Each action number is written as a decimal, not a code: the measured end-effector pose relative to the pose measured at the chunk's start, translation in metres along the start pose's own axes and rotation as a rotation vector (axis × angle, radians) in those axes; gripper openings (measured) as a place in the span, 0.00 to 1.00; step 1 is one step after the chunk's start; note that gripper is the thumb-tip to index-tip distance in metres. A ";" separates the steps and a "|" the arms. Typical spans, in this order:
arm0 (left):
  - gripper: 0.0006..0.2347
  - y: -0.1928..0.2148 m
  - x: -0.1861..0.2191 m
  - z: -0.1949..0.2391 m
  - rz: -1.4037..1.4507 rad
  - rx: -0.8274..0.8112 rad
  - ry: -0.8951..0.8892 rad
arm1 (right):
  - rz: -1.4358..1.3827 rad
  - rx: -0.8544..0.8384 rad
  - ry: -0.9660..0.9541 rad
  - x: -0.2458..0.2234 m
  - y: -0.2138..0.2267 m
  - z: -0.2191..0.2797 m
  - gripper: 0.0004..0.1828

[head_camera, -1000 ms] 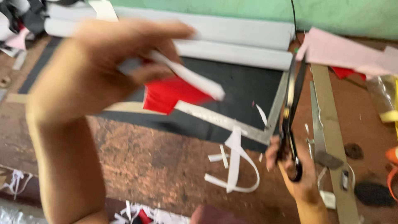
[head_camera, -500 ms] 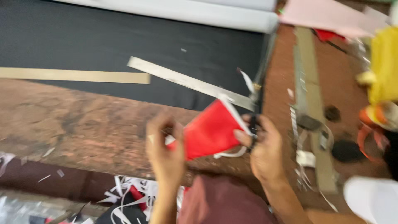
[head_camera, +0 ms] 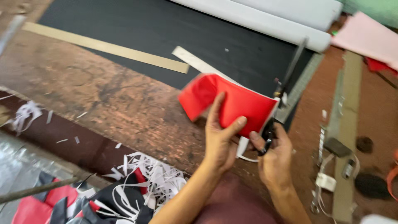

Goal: The person uses shears to trim the edges of black and red leather pieces, following marked outlines. They handle each piece individually, rotating them to cut along the perimeter and remove excess material.

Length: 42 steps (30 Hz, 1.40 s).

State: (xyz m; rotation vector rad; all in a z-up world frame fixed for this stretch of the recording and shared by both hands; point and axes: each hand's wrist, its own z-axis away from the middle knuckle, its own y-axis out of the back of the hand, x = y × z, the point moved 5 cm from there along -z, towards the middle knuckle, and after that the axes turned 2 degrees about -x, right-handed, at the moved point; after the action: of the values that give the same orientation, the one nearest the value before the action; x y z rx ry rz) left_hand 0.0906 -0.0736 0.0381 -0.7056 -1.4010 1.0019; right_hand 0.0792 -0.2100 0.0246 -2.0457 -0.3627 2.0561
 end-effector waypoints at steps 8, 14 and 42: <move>0.31 -0.022 0.036 -0.011 0.043 0.063 -0.027 | -0.143 -0.273 -0.121 0.011 0.025 0.059 0.45; 0.38 -0.049 0.035 -0.020 -0.024 -0.018 -0.132 | -0.179 -0.328 -0.314 0.033 0.034 0.077 0.55; 0.40 -0.041 0.020 -0.009 -0.319 0.014 -0.298 | 0.012 -0.302 -0.308 0.038 0.038 0.071 0.46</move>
State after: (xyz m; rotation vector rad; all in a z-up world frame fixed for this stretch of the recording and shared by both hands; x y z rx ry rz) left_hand 0.1038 -0.0731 0.0830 -0.3141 -1.7002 0.8847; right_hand 0.0082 -0.2347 -0.0231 -1.8771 -0.7574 2.4567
